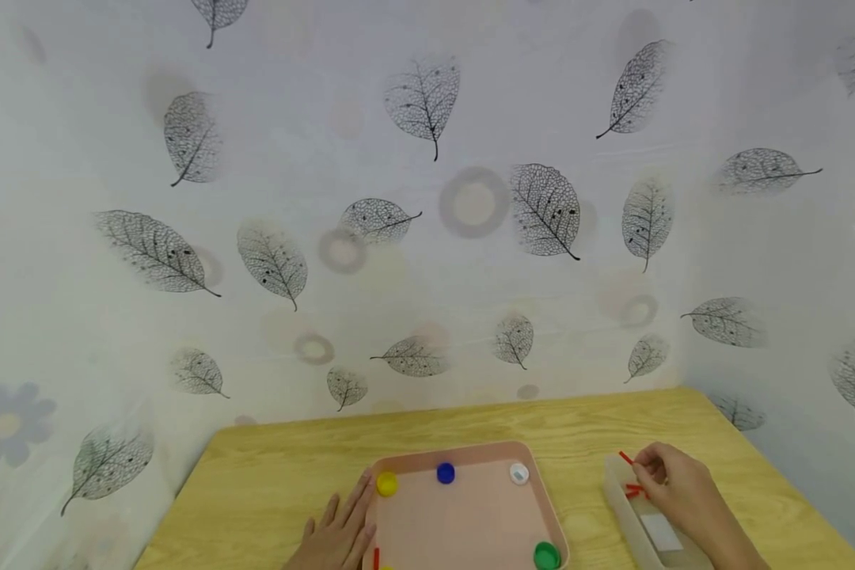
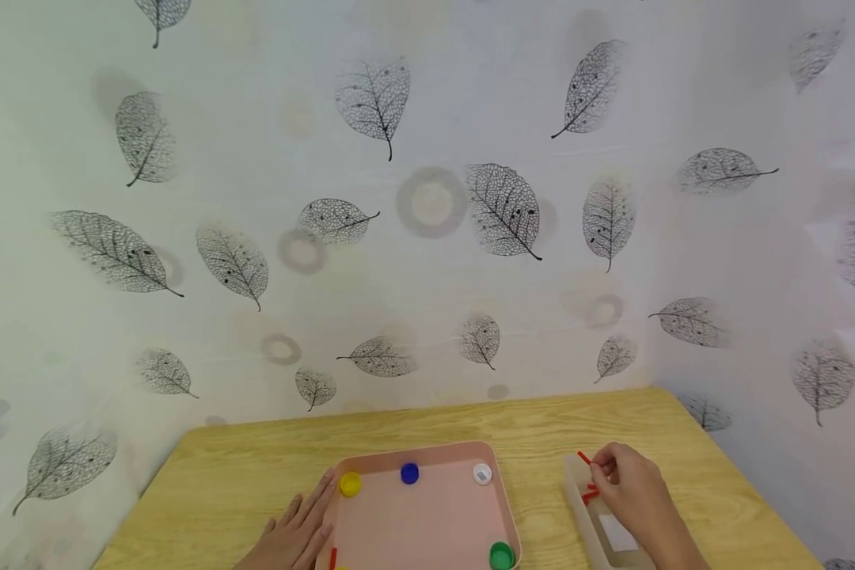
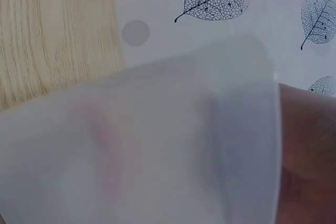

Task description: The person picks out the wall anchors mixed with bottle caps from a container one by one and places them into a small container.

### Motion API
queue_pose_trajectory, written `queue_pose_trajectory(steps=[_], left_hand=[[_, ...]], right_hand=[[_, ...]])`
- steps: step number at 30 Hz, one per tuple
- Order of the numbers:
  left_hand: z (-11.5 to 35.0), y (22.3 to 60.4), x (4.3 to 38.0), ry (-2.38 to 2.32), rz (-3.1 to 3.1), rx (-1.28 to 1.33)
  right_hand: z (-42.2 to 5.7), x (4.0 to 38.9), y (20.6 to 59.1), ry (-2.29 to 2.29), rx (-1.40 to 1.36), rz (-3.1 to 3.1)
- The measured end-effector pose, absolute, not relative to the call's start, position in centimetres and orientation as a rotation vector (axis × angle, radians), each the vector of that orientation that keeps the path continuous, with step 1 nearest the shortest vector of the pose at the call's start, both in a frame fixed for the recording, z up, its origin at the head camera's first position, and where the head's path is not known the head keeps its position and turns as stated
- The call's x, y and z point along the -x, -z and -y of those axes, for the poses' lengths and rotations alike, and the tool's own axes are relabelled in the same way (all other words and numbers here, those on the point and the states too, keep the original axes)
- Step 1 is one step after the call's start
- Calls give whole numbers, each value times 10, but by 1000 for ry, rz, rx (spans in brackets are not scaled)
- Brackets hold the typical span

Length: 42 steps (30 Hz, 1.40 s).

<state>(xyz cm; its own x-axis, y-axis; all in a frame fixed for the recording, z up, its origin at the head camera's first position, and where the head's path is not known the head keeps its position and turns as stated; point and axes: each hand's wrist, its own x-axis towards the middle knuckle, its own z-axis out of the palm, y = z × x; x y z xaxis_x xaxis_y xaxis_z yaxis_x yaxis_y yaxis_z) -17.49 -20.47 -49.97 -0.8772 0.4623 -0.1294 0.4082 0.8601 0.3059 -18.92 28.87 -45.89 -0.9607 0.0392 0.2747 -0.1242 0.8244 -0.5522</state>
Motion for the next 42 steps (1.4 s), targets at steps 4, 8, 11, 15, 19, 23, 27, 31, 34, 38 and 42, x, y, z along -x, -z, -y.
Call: queue_pose_trajectory(steps=[4, 8, 11, 15, 19, 23, 27, 31, 34, 38, 42], left_hand=[[210, 502, 173, -368, -2835, -787], [213, 504, 173, -300, -2835, -897], [209, 507, 178, -394, -2842, -750], [200, 510, 185, -581, -2851, -453], [202, 511, 184, -509, -2863, -503], [202, 510, 183, -520, -2873, -518], [200, 508, 184, -594, -2876, -460], [200, 506, 183, -597, -2871, -459], [200, 505, 182, -595, -2873, -460], [200, 504, 181, -588, -2884, -472], [201, 504, 181, -580, -2894, -489]], right_hand=[[-291, 188, 459, -874, -50, 2755], [-291, 188, 459, -886, -26, 2774], [-291, 188, 459, -873, -35, 2775], [-288, 189, 458, -832, -48, 2773], [-280, 190, 456, -823, -46, 2762], [-271, 190, 453, -824, -63, 2737], [-260, 190, 452, -847, -104, 2712], [-248, 192, 453, -826, -175, 2665], [-239, 193, 453, -854, -215, 2655], [-227, 192, 453, -891, -246, 2671], [-216, 193, 456, -912, -288, 2658]])
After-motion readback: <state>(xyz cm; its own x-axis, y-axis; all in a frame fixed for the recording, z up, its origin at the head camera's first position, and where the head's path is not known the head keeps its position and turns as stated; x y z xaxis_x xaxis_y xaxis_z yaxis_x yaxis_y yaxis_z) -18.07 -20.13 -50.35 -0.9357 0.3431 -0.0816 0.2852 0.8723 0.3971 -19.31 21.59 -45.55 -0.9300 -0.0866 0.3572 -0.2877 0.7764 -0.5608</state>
